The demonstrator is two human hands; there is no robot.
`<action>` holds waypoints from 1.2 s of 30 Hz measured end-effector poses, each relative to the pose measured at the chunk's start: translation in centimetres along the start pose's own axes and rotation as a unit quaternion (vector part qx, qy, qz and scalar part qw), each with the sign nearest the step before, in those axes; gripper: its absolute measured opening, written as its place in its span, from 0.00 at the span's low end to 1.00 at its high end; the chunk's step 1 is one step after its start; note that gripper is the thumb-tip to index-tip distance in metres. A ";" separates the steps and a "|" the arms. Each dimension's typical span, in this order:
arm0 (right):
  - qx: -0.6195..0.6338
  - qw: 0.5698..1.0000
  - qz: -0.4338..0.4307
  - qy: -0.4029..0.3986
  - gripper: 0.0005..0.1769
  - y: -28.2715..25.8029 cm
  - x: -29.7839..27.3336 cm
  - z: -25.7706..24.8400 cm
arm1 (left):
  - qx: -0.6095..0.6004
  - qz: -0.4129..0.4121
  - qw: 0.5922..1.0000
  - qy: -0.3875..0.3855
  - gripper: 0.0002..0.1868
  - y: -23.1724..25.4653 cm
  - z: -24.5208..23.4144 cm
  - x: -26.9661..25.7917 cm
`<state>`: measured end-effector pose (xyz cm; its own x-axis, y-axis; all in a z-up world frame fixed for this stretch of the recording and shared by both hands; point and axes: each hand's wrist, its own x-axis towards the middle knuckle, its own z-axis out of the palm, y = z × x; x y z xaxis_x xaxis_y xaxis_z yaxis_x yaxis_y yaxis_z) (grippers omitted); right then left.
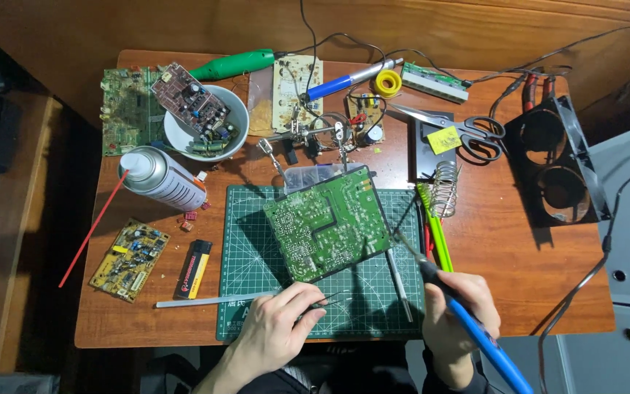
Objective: The person solders a green circuit board using a soldering iron and solder wire. They then use a desoldering pump to remove solder from the board and a utility knife to scrape the surface.
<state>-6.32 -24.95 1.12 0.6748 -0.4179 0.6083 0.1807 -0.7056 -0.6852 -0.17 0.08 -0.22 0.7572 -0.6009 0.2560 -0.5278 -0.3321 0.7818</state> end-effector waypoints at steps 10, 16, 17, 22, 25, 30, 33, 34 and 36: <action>0.009 0.999 0.000 0.039 0.14 -0.4 0.0 -1.9 | -0.004 -0.028 1.000 -0.006 0.12 0.1 0.1 -0.4; -0.009 0.999 -0.012 0.041 0.15 -0.7 0.3 -1.6 | -0.008 -0.035 0.999 -0.007 0.13 0.3 0.1 -0.5; -0.011 0.999 -0.015 0.043 0.15 -1.0 0.4 -1.5 | -0.009 -0.032 0.999 -0.005 0.13 0.3 0.1 -0.6; -0.025 0.996 -0.035 0.071 0.14 -1.4 1.0 -0.5 | 0.003 -0.036 0.999 0.004 0.15 0.1 0.4 -0.7; -0.064 0.997 -0.035 0.039 0.13 -2.8 1.9 -0.4 | 0.004 -0.030 1.000 0.010 0.12 0.2 0.4 -0.8; -0.093 0.995 -0.040 0.023 0.10 -2.6 2.9 0.3 | 0.010 -0.027 1.000 0.007 0.13 -0.1 0.6 -0.8; -0.144 0.990 -0.005 -0.007 0.12 -2.7 3.8 0.7 | 0.005 -0.028 1.000 0.006 0.13 0.0 0.5 -0.9; -0.160 0.987 0.013 -0.024 0.15 -2.9 4.2 0.8 | 0.004 -0.028 1.000 0.006 0.14 0.0 0.5 -0.9; -0.186 0.983 -0.009 -0.011 0.13 -2.2 4.5 1.1 | 0.004 -0.031 0.999 0.007 0.14 0.2 0.5 -0.9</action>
<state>-2.89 -24.62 4.90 0.6896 -0.3945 0.6073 -0.0785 -0.8744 -0.4788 -1.12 0.22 -0.57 0.7944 -0.5681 0.2151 -0.4821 -0.3743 0.7921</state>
